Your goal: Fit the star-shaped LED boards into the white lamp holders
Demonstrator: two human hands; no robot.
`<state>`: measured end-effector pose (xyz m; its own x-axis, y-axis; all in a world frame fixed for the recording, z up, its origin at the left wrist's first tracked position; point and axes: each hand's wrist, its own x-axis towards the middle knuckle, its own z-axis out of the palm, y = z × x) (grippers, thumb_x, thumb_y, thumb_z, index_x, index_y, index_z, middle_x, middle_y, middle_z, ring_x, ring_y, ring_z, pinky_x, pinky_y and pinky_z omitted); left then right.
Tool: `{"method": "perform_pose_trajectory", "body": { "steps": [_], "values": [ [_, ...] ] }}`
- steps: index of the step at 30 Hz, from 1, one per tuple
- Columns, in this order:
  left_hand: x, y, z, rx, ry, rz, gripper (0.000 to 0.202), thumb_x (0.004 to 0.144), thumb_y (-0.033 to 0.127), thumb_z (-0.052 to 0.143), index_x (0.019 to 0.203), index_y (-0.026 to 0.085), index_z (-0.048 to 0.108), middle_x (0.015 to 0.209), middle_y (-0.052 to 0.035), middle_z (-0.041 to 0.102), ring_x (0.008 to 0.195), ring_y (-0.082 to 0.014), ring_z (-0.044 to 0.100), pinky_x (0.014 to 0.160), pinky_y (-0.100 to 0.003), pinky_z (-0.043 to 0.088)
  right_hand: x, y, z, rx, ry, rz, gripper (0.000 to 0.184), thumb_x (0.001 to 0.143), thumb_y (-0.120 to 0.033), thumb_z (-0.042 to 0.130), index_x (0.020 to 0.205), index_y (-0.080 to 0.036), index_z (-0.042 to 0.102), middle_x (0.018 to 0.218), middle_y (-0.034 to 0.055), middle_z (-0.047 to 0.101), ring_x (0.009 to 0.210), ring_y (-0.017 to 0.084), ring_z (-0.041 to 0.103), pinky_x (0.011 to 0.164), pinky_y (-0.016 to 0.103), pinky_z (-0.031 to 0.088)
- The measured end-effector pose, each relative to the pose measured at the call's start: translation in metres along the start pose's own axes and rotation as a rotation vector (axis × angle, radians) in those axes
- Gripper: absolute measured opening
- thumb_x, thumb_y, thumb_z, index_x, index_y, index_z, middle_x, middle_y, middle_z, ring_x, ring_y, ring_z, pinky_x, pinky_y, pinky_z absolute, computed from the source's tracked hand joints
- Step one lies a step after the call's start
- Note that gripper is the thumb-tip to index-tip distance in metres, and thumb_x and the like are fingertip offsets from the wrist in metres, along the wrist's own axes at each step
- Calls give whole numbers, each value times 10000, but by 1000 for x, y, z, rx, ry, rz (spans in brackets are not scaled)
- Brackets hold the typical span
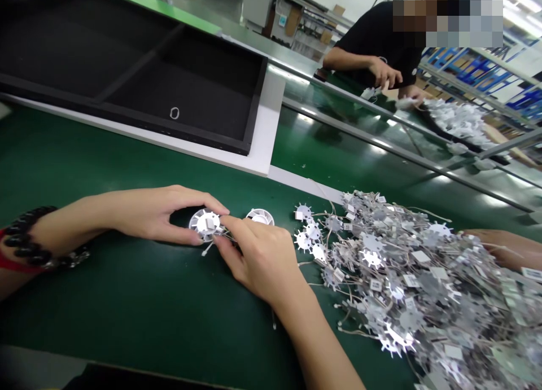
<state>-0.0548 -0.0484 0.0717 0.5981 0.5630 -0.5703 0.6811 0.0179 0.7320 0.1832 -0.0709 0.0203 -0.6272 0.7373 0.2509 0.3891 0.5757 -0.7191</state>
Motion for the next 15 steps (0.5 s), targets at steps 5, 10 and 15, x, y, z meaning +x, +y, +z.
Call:
{"method": "perform_pose_trajectory", "body": {
  "steps": [5,10,15],
  "values": [
    [1,-1,-1,4,7,17,384,921,389,653,1284,363,531,1267,87,602,1137,-117,572,911,-176,428,1,0,0,-5,9,-1,188,946,-261,594,1065,-135,668,748,-9,688,565,101,582,514,245,340],
    [0,-1,0,-13,7,-7,372,907,406,657,1257,351,545,1228,65,618,1097,-145,591,873,-209,445,1,0,0,-9,1,4,205,953,-268,581,1091,-140,663,751,-8,689,579,106,591,518,245,344],
    [0,-1,2,-7,15,-46,408,874,451,674,1239,313,552,1178,12,634,1034,-193,616,813,-247,461,1,0,0,-15,-12,12,202,956,-265,570,1096,-151,662,745,-13,686,576,105,590,516,247,345]
  ]
}}
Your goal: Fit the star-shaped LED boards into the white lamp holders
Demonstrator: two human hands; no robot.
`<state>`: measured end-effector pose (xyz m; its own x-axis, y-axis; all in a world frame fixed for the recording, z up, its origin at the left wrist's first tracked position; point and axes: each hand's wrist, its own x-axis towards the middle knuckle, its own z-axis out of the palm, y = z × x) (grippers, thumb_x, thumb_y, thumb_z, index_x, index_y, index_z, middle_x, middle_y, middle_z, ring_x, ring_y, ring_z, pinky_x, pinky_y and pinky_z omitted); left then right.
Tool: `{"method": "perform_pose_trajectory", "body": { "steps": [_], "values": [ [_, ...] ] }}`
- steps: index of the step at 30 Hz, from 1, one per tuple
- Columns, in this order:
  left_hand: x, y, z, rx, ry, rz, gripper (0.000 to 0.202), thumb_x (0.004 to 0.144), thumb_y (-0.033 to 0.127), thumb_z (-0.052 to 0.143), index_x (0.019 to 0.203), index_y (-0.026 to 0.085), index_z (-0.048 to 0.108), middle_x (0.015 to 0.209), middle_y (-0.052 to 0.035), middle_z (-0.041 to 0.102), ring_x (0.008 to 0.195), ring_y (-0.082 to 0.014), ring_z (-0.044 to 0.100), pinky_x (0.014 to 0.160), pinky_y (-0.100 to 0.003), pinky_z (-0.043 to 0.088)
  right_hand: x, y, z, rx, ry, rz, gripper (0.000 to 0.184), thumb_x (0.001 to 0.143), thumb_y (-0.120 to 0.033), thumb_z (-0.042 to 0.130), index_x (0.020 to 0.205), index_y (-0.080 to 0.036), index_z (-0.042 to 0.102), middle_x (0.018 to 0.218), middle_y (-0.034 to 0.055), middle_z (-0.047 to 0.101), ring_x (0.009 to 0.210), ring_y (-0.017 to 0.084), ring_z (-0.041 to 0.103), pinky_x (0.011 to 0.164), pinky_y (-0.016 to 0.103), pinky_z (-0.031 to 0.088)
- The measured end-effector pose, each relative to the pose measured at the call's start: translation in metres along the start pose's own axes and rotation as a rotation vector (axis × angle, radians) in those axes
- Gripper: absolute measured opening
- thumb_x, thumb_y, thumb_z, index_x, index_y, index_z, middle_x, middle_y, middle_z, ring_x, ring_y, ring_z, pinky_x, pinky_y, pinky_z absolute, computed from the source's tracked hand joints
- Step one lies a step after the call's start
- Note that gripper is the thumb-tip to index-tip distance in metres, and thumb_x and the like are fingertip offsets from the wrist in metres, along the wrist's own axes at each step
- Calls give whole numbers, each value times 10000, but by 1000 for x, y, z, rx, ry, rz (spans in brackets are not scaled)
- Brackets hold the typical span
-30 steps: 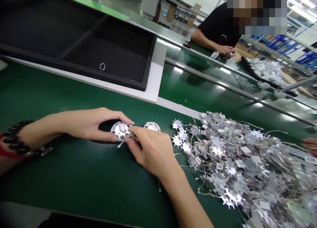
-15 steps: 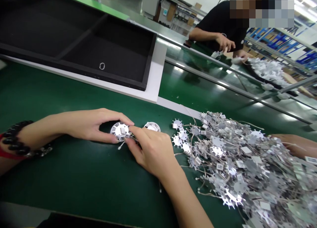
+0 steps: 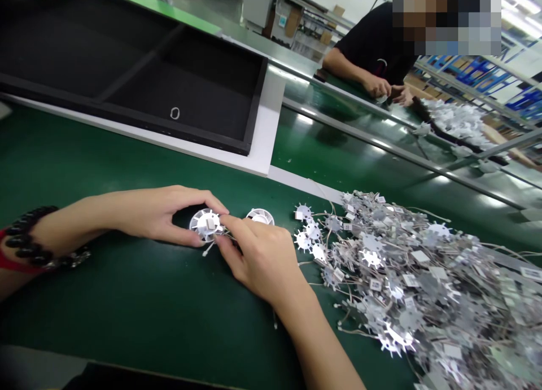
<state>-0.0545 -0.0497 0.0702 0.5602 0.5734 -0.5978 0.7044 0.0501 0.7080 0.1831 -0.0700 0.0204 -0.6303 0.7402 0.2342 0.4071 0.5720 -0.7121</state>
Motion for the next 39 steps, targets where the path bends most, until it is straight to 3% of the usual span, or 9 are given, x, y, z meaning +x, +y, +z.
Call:
{"method": "perform_pose_trajectory", "body": {
  "steps": [14,39],
  "values": [
    [0,2,1,62,-4,-22,432,879,494,644,1249,296,541,1183,-22,627,1027,-216,619,808,-262,468,0,-2,-2,-6,-7,0,199,952,-257,561,1089,-156,664,736,-10,691,576,111,595,513,246,347],
    [1,8,2,94,-7,-9,377,909,441,619,1243,299,515,1181,18,624,1021,-180,606,767,-240,439,-1,-2,-3,-3,-51,22,198,957,-272,560,1089,-164,661,753,-11,698,597,124,612,514,255,336]
  ]
}}
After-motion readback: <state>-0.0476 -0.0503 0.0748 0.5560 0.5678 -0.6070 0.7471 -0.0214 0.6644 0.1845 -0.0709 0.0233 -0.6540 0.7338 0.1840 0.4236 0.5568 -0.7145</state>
